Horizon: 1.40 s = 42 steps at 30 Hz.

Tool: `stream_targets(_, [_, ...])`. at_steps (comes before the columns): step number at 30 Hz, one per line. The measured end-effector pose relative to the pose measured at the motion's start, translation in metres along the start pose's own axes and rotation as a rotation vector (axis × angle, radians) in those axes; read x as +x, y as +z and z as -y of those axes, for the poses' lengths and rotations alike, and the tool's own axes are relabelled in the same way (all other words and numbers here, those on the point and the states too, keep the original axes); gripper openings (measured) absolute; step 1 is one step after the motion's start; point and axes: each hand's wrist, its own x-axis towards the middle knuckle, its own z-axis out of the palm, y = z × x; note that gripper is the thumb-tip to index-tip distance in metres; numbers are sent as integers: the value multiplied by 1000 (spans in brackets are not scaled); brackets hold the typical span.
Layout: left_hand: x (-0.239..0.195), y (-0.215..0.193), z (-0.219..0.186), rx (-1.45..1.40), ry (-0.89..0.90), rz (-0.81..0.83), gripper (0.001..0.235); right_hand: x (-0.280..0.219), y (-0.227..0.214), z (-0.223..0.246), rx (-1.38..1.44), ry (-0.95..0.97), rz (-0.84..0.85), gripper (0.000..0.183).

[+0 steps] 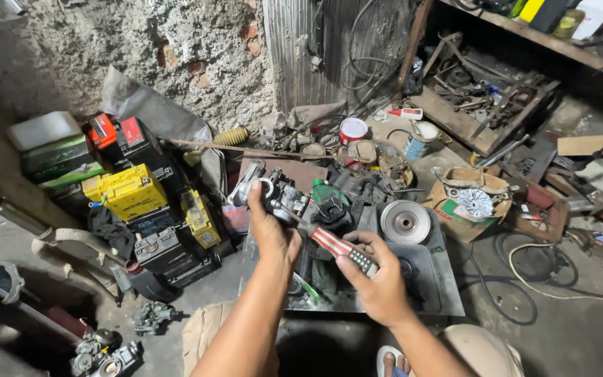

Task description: The person is disassembling a motorcycle carburetor by removing screws and internal components using a screwdriver.

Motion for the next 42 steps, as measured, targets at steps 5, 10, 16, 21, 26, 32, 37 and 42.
stream_targets(5, [-16, 2, -3, 168, 57, -152, 40, -9, -4, -5, 343, 184, -38, 34])
stream_targets(10, [-22, 0, -3, 250, 64, -228, 53, -7, -6, 8, 239, 325, -79, 26])
stream_targets(16, [-20, -6, 5, 97, 69, -116, 38, -1, -15, -7, 254, 72, -23, 27])
stream_targets(21, [-14, 8, 23, 152, 61, -200, 76, 12, -15, -9, 183, 158, -206, 28])
stream_targets(26, [-7, -3, 18, 152, 3, -73, 53, 18, -33, -7, 171, 143, -159, 29])
stream_targets(32, [-6, 2, 8, 203, 1, -27, 40, 26, -33, -5, 280, 304, -199, 33])
stream_targets(37, [-5, 6, 7, 228, 78, -149, 62, 29, -36, -27, 377, 147, -84, 34])
stream_targets(42, [1, 7, 7, 295, 44, -185, 77, 33, -30, -26, 287, 212, -139, 23])
